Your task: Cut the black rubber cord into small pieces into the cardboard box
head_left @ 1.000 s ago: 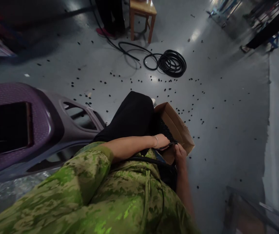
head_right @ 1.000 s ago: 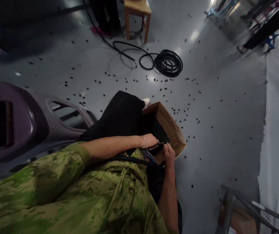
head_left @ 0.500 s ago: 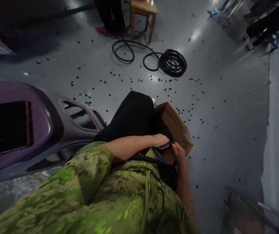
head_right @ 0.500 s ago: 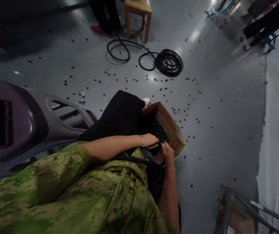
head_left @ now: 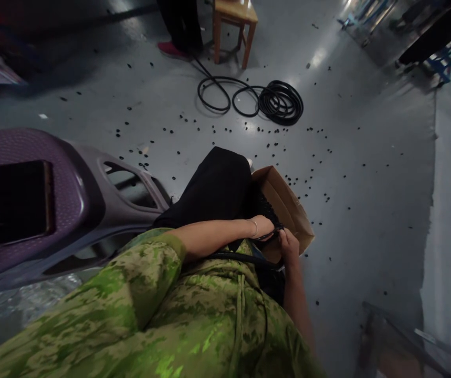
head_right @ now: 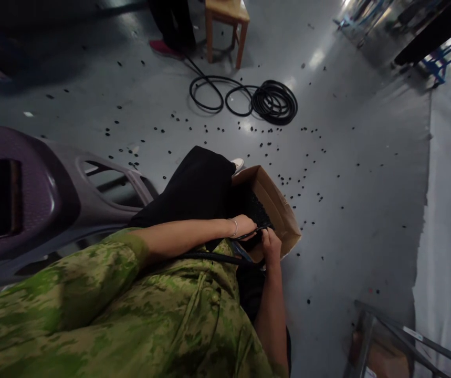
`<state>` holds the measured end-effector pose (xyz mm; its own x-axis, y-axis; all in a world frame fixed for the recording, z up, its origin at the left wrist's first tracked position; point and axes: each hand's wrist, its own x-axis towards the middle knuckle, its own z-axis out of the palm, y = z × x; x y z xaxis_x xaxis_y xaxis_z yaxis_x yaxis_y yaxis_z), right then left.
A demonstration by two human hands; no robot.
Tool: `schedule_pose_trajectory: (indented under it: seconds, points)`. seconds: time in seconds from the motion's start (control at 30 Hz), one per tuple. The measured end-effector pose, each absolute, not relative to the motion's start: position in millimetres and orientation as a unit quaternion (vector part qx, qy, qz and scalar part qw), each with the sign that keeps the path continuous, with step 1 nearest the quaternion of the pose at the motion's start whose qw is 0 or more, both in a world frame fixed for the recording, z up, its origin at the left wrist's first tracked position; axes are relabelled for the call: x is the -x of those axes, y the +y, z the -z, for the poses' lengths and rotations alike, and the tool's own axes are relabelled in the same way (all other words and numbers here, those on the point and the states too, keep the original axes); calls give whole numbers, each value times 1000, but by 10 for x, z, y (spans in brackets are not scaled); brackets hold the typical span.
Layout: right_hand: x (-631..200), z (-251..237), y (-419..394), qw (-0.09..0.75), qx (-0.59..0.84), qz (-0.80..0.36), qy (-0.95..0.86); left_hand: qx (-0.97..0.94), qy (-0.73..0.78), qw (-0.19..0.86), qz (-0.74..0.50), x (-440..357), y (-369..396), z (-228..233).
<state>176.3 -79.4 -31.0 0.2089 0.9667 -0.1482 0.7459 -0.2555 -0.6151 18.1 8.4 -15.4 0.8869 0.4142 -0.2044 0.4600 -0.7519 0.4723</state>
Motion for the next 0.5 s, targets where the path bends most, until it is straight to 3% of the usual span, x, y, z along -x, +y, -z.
schedule_pose_trajectory:
  seconds: [0.2,0.5]
  points:
    - [-1801,312,-800,170,735,-236,-613,-912,248,322,66,-176,116,144]
    - [-1774,288,-690,10,763,-127,-634,-907,262,324,56,-191,137,154]
